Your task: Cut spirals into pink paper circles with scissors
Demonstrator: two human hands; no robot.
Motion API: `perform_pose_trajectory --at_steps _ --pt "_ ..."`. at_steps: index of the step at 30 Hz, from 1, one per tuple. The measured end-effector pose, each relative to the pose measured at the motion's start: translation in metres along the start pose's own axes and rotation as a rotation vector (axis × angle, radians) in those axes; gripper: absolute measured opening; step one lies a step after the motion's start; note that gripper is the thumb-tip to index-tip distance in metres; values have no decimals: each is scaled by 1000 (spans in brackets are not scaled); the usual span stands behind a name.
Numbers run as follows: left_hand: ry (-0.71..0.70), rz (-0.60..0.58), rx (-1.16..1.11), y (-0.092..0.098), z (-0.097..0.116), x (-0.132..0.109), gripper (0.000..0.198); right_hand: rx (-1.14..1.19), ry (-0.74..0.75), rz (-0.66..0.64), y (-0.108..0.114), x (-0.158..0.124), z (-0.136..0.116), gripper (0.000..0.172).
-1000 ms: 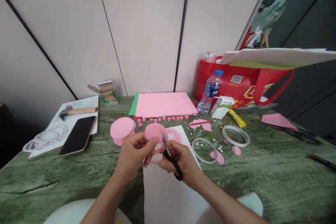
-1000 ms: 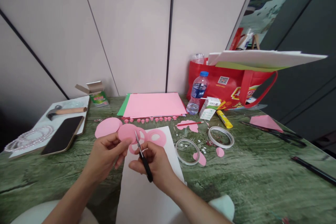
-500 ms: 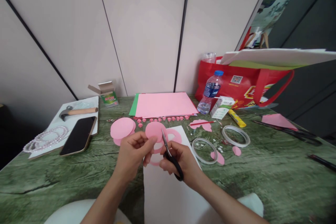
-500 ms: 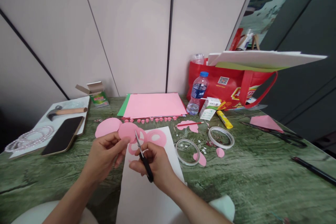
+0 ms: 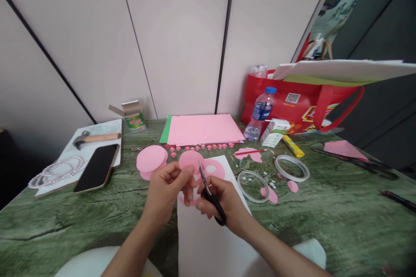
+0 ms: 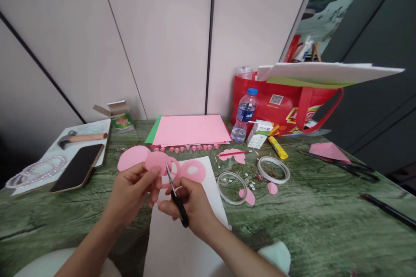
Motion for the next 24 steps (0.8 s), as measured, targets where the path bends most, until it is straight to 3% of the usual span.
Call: perform_pose_trajectory --at_steps 9,14,24 --pt "-10 1 96 2 0 0 23 13 9 -38 0 -1 1 35" --pt "22 -30 168 3 -2 0 23 -15 96 -44 4 2 1 30" --pt "37 -40 205 3 -3 1 25 -21 123 -46 5 3 1 35"
Point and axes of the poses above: each hand's wrist, its own x-axis towards the middle knuckle, its own y-axis out of the back of the hand, z = x × y, the point moved 2 cm from there along x, towards the middle knuckle
